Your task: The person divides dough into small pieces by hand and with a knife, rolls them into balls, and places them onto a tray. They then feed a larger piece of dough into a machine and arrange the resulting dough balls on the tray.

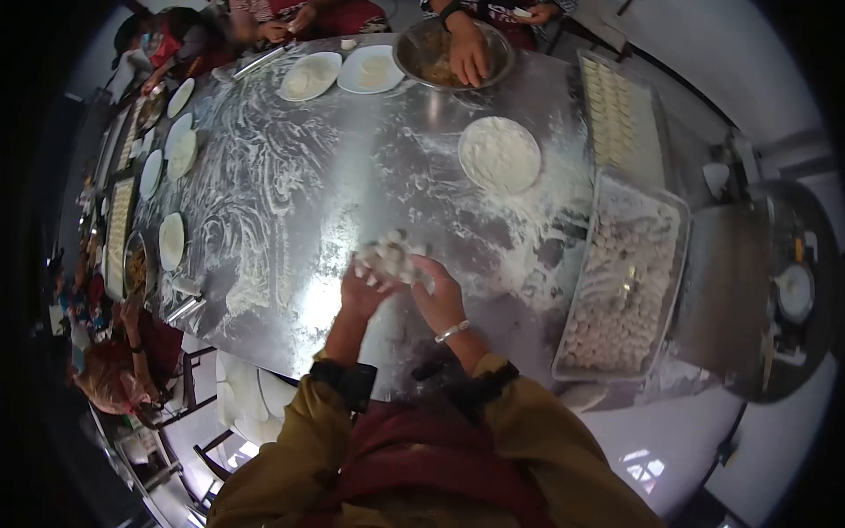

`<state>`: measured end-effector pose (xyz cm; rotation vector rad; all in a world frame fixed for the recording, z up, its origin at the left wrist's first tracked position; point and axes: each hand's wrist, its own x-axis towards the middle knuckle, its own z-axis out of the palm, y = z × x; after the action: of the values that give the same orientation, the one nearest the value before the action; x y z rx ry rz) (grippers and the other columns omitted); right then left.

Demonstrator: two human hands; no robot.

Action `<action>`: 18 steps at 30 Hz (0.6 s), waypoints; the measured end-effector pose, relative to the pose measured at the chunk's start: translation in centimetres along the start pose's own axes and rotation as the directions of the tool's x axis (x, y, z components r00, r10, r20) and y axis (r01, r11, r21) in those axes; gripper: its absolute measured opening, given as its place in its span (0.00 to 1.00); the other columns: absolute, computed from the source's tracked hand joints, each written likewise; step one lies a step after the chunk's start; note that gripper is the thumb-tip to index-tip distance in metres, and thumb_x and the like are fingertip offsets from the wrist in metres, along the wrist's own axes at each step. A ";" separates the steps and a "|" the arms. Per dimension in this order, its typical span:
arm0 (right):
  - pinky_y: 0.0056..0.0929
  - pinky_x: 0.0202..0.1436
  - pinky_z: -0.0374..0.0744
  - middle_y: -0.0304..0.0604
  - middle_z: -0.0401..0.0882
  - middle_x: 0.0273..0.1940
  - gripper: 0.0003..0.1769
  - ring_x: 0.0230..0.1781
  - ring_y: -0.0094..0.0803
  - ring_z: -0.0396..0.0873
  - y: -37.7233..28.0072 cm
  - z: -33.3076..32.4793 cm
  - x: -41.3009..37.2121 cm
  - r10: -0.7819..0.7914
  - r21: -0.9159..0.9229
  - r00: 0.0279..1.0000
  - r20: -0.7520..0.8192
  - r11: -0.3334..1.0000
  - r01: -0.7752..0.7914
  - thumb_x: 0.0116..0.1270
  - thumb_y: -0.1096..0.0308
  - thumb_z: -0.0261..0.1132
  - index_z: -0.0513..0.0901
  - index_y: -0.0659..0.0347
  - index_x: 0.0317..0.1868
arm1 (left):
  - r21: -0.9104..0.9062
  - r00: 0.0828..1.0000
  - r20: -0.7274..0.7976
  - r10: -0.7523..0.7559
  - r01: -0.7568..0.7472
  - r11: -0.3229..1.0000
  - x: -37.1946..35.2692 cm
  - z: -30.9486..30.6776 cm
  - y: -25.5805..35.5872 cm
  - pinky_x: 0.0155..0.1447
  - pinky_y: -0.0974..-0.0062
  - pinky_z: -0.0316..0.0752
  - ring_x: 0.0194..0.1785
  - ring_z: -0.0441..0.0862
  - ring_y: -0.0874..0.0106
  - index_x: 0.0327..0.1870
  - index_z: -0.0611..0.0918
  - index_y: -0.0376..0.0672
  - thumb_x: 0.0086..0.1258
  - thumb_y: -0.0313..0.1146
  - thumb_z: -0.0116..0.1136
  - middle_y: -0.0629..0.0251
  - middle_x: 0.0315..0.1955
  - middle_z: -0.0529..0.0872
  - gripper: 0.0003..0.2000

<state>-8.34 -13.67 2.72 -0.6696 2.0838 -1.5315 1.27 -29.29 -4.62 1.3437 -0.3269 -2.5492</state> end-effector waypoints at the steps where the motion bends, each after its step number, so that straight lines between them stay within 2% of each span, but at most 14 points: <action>1: 0.32 0.56 0.74 0.49 0.79 0.50 0.19 0.52 0.38 0.78 0.1 0.1 -1.1 0.036 0.084 0.998 0.052 0.996 -0.040 0.60 0.74 0.59 0.75 0.64 0.54 | -0.012 0.999 -0.035 -0.002 0.001 1.000 -0.7 -1.0 2.0 0.55 0.47 0.71 0.47 0.75 0.59 0.60 0.67 0.50 0.70 0.59 0.37 0.62 0.47 0.73 0.27; 2: 0.31 0.55 0.75 0.49 0.80 0.49 0.19 0.51 0.37 0.79 0.2 0.1 -2.1 0.062 0.169 0.993 0.102 0.982 -0.079 0.60 0.74 0.58 0.75 0.64 0.53 | -0.008 0.982 -0.124 0.140 -0.142 0.990 -1.8 -1.3 2.9 0.58 0.42 0.68 0.58 0.67 0.56 0.66 0.62 0.53 0.69 0.59 0.41 0.61 0.61 0.63 0.29; 3: 0.29 0.53 0.76 0.49 0.80 0.48 0.17 0.49 0.35 0.80 0.4 -0.8 -3.7 0.123 0.189 0.983 0.136 0.971 -0.147 0.62 0.74 0.57 0.76 0.65 0.52 | 0.028 0.977 -0.064 0.203 -0.201 0.979 -2.9 -2.0 4.0 0.59 0.40 0.65 0.64 0.59 0.55 0.69 0.56 0.59 0.67 0.56 0.45 0.66 0.69 0.51 0.31; 4: 0.29 0.52 0.77 0.49 0.81 0.47 0.16 0.47 0.35 0.81 0.7 -2.0 -5.1 0.153 0.140 0.980 0.127 0.975 -0.171 0.61 0.74 0.57 0.76 0.65 0.51 | 0.006 0.965 -0.111 0.238 -0.239 0.971 -3.8 -2.2 4.8 0.60 0.41 0.65 0.64 0.59 0.54 0.70 0.56 0.62 0.69 0.51 0.46 0.66 0.71 0.48 0.29; 5: 0.29 0.51 0.77 0.48 0.82 0.46 0.16 0.46 0.34 0.81 1.0 -3.5 -6.8 0.188 0.089 0.976 0.113 0.976 -0.198 0.61 0.74 0.57 0.77 0.65 0.50 | 0.069 0.960 -0.088 0.267 -0.261 0.963 -4.5 -3.0 5.3 0.60 0.42 0.66 0.63 0.62 0.54 0.69 0.59 0.64 0.70 0.45 0.45 0.66 0.70 0.51 0.26; 6: 0.29 0.50 0.78 0.48 0.82 0.44 0.15 0.45 0.34 0.82 1.5 -5.1 -8.9 0.229 0.036 0.970 0.083 0.972 -0.233 0.61 0.74 0.57 0.78 0.66 0.49 | 0.033 0.969 -0.064 0.240 -0.238 0.971 -3.6 -5.5 5.6 0.59 0.46 0.68 0.61 0.65 0.56 0.68 0.62 0.64 0.71 0.42 0.45 0.66 0.68 0.57 0.23; 7: 0.29 0.47 0.79 0.46 0.84 0.39 0.13 0.41 0.32 0.83 3.6 -6.6 -11.2 0.202 -0.052 0.979 -0.025 0.978 -0.203 0.61 0.74 0.58 0.79 0.64 0.46 | 0.022 0.974 -0.053 0.218 -0.217 0.976 -3.7 -7.0 5.7 0.57 0.53 0.71 0.57 0.68 0.60 0.66 0.65 0.63 0.70 0.42 0.47 0.66 0.64 0.64 0.22; 8: 0.29 0.46 0.79 0.46 0.84 0.38 0.12 0.40 0.32 0.83 4.8 -8.4 -13.7 0.259 -0.070 0.960 -0.105 0.961 -0.266 0.60 0.73 0.58 0.79 0.63 0.45 | 0.050 0.972 -0.128 0.198 -0.193 0.980 -4.6 -6.7 5.5 0.56 0.60 0.72 0.52 0.71 0.64 0.62 0.70 0.60 0.69 0.42 0.49 0.66 0.57 0.71 0.20; 11: 0.29 0.45 0.79 0.45 0.84 0.36 0.11 0.38 0.33 0.83 7.0 -14.2 -21.5 0.379 -0.052 0.853 -0.359 0.905 -0.423 0.59 0.72 0.60 0.80 0.62 0.43 | 0.132 0.985 -0.124 0.121 -0.104 0.986 -5.9 -8.0 4.0 0.41 0.75 0.73 0.39 0.74 0.75 0.56 0.75 0.54 0.67 0.39 0.54 0.70 0.44 0.78 0.16; 14: 0.29 0.43 0.79 0.44 0.84 0.35 0.11 0.36 0.32 0.83 12.4 -18.9 -30.2 0.424 -0.012 0.557 -0.714 0.788 -0.616 0.57 0.71 0.61 0.79 0.62 0.41 | 0.282 0.986 -0.152 0.068 -0.023 0.959 -8.0 -7.2 1.0 0.37 0.78 0.72 0.33 0.73 0.77 0.57 0.74 0.51 0.68 0.37 0.52 0.69 0.42 0.78 0.16; 15: 0.30 0.41 0.79 0.44 0.83 0.33 0.12 0.34 0.32 0.82 15.2 -20.7 -33.0 0.518 0.155 0.360 -0.776 0.710 -0.687 0.57 0.69 0.62 0.78 0.62 0.42 | 0.345 0.991 -0.126 0.046 0.000 0.939 -8.7 -6.7 0.0 0.37 0.79 0.72 0.35 0.73 0.77 0.57 0.73 0.51 0.69 0.37 0.51 0.68 0.42 0.77 0.16; 16: 0.31 0.39 0.79 0.43 0.82 0.30 0.15 0.32 0.32 0.81 17.1 -22.4 -34.9 0.594 0.325 0.158 -0.789 0.622 -0.713 0.56 0.67 0.64 0.77 0.61 0.43 | 0.401 0.994 -0.102 0.031 0.012 0.916 -9.3 -6.3 -1.1 0.37 0.79 0.71 0.36 0.72 0.77 0.58 0.73 0.50 0.69 0.36 0.51 0.66 0.42 0.77 0.17; 17: 0.34 0.36 0.78 0.43 0.80 0.28 0.26 0.28 0.36 0.79 14.1 -23.6 -34.5 0.735 0.590 -0.004 -0.678 0.541 -0.599 0.54 0.59 0.68 0.72 0.59 0.51 | 0.441 0.996 -0.076 0.039 -0.001 0.898 -9.4 -6.4 -2.4 0.37 0.80 0.71 0.37 0.71 0.75 0.60 0.71 0.49 0.69 0.36 0.49 0.62 0.45 0.76 0.18; 18: 0.37 0.36 0.77 0.44 0.80 0.30 0.29 0.29 0.37 0.79 14.5 -24.3 -34.3 0.762 0.629 0.000 -0.647 0.534 -0.565 0.53 0.57 0.69 0.71 0.58 0.53 | 0.505 0.999 -0.029 0.019 -0.002 0.863 -9.4 -6.3 -3.5 0.38 0.79 0.71 0.37 0.71 0.75 0.60 0.71 0.48 0.69 0.37 0.49 0.63 0.47 0.75 0.19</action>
<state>1.34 29.47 -1.86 1.5304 2.1815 -1.4595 11.31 -23.54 -1.87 1.5348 -1.0563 -2.5235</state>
